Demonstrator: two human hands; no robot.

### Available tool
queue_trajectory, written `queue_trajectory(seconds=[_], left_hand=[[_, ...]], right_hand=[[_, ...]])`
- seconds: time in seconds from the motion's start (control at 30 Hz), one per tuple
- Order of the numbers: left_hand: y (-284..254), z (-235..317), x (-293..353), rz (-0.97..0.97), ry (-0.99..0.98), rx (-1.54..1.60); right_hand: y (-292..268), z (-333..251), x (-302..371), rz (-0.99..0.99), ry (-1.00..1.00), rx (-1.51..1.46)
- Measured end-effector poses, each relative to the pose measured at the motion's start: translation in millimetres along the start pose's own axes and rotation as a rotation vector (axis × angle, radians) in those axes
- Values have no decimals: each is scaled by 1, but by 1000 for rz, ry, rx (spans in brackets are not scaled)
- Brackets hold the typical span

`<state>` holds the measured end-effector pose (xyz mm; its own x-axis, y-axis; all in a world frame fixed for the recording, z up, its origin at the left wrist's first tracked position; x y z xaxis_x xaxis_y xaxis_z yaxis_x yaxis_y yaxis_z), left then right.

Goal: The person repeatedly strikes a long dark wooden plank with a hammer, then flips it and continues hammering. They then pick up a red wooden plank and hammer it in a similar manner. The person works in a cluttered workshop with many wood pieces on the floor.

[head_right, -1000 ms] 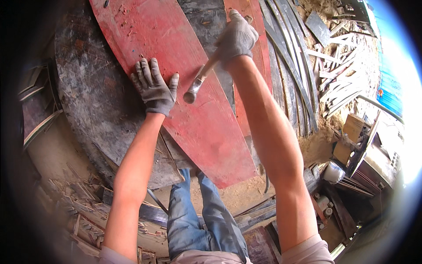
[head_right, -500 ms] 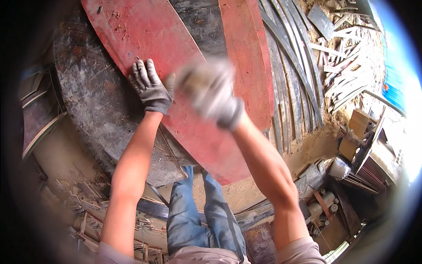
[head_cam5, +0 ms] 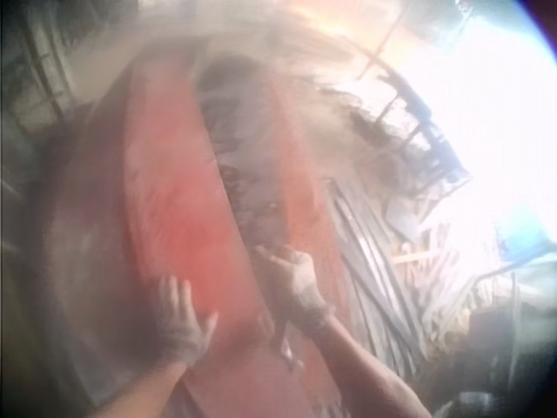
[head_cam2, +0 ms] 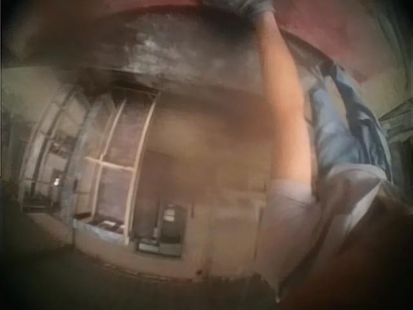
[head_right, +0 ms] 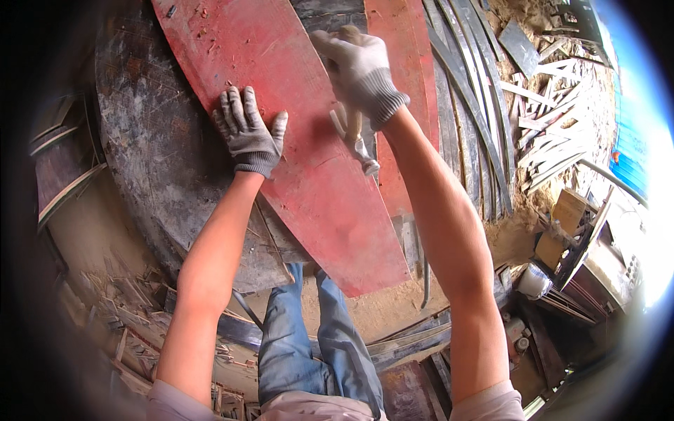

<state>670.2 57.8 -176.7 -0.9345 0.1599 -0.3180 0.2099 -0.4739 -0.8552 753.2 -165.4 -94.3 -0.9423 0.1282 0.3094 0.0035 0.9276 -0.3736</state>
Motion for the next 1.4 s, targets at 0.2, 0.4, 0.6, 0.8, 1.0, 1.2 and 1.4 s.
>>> queue_trajectory(seconds=[0.2,0.4,0.6,0.8,1.0,1.2,1.4], left_hand=[[3,-5,-3,-55,-38,34],[8,-10,1,-59,-63,78],[16,-16,2,-18,-35,-45],[15,-15,6,-16,-27,29],[10,-12,4,37,-20,62],[5,-8,-2,36,0,48],[2,-7,-1,-14,-28,75]], right_hand=[[47,-13,-22,-211,133,116],[99,-41,14,-672,-155,494],[128,-26,48,-1114,-163,704],[130,-23,61,-1178,-177,685],[144,-12,117,-1307,-531,1041],[120,-43,82,-1022,-393,796],[43,-45,35,-436,-296,320]])
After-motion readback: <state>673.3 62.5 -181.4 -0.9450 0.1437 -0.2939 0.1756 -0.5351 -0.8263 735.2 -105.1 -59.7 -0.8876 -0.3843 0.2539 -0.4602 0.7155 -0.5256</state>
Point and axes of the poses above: each hand's wrist, its own x-axis away from the middle knuckle, its own y-axis out of the palm, z = x × y, the point moved 10 cm from there along -x, towards the middle knuckle, and after that the axes turned 11 degrees about x, right-handed, at the moved point
